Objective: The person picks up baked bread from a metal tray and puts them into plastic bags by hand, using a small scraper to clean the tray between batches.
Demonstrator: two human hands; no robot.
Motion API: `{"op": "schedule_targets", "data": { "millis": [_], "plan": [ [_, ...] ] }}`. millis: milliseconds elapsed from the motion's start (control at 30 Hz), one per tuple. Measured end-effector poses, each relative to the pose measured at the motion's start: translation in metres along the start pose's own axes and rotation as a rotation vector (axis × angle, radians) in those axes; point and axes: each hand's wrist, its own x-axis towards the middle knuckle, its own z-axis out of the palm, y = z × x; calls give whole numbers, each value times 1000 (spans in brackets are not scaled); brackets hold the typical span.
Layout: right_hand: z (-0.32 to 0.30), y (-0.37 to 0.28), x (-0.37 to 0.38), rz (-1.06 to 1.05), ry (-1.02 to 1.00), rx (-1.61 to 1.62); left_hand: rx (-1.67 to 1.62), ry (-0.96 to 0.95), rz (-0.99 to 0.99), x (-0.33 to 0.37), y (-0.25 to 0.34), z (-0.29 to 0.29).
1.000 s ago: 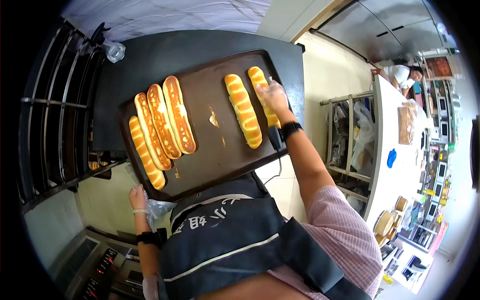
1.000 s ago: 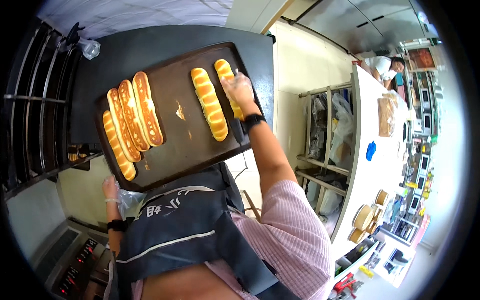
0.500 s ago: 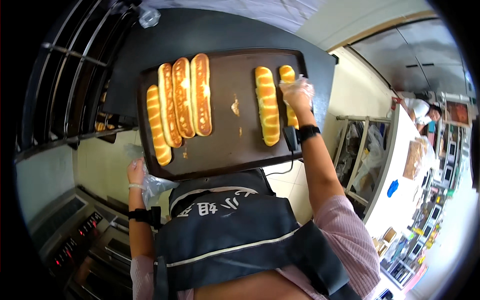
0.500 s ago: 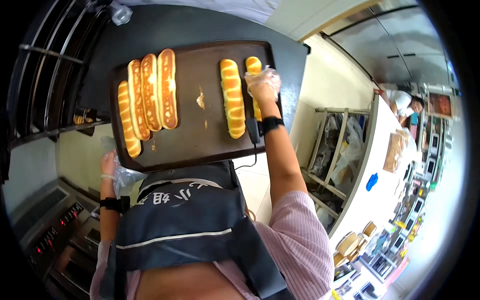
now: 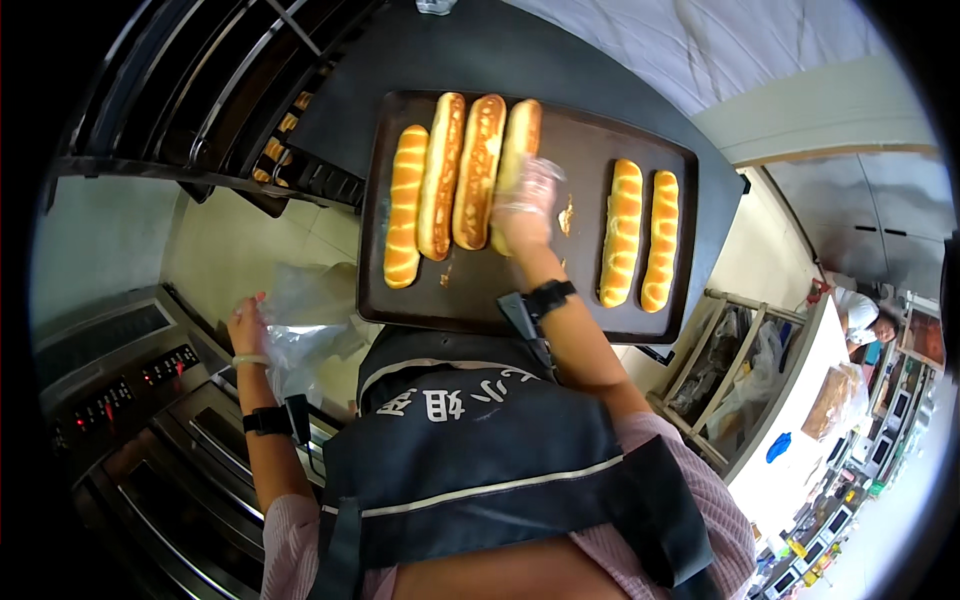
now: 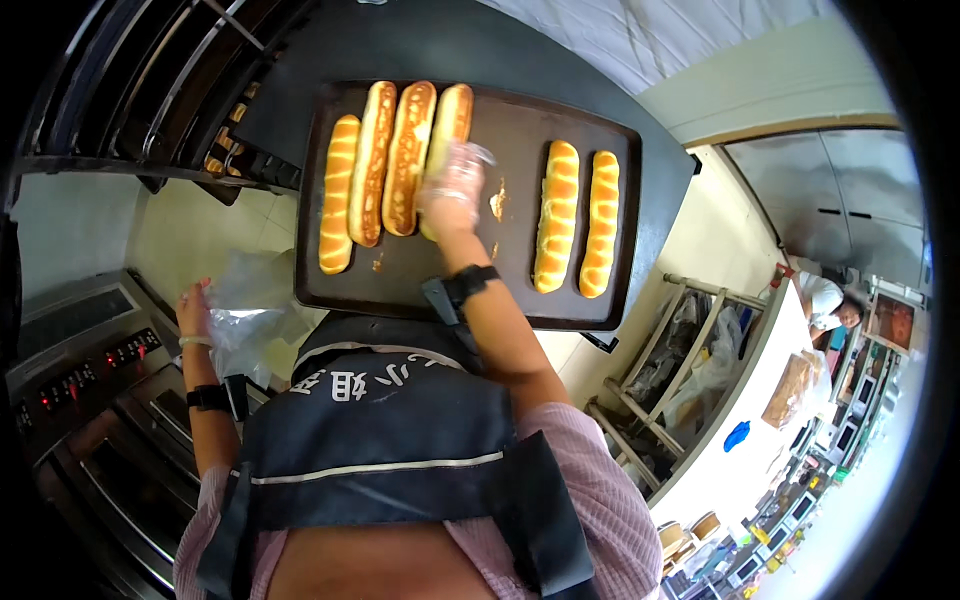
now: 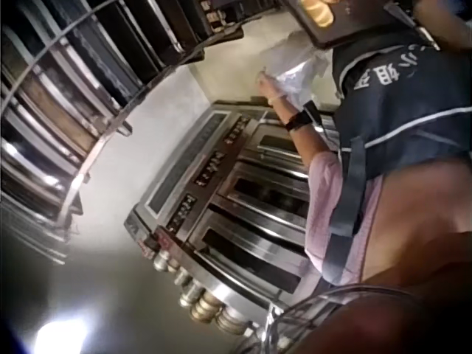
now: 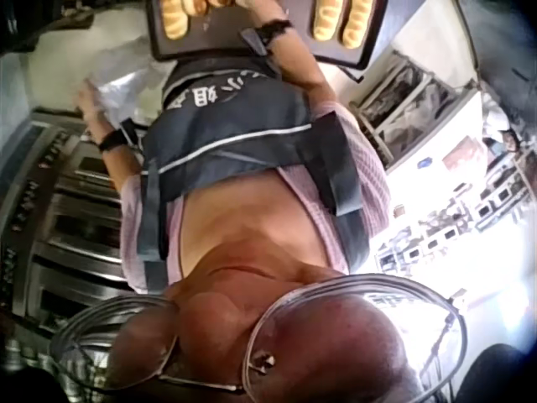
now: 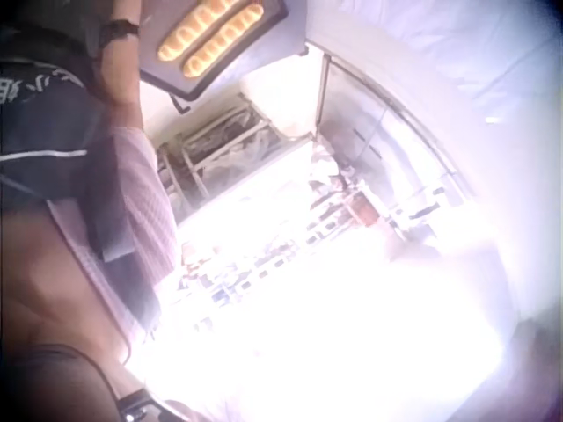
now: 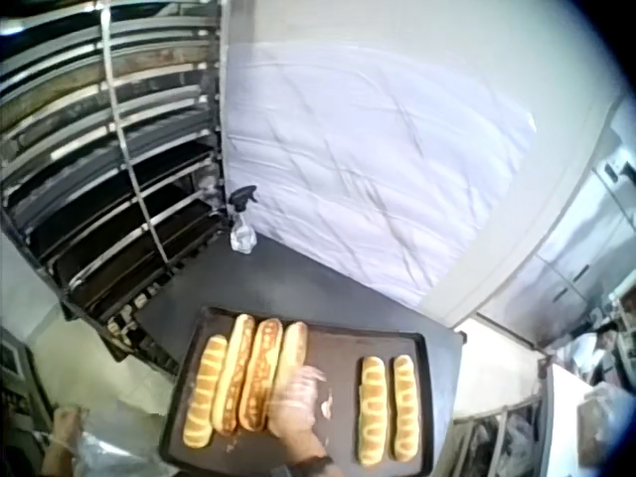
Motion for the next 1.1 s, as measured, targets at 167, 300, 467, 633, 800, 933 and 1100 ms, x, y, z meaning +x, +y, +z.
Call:
{"op": "schedule_targets", "data": {
  "millis": [167,300,467,633,800,933,1100],
  "plan": [
    [-25,-33,4,-95,266,-28,-65,-28,-20,13,-35,-21],
    [24,-113,4,-247,-76,-236,-24,-122,-16,25,-18,-13],
    [27,-60,20,161,-136,-231,-60,-104,17,35,12,-38],
    [7,-77,21,360,-225,-120,-227,-271,-3,37,51,-58],
    [8,-95,17,380,-210,-268,-3,-390,97,19,113,-72],
    [3,-58,10,267,-199,-262,624,-204,498,34,124,-118],
    [-1,-59,-5,217,-175,-294,405,-222,330,20,174,-128]
  ]
}}
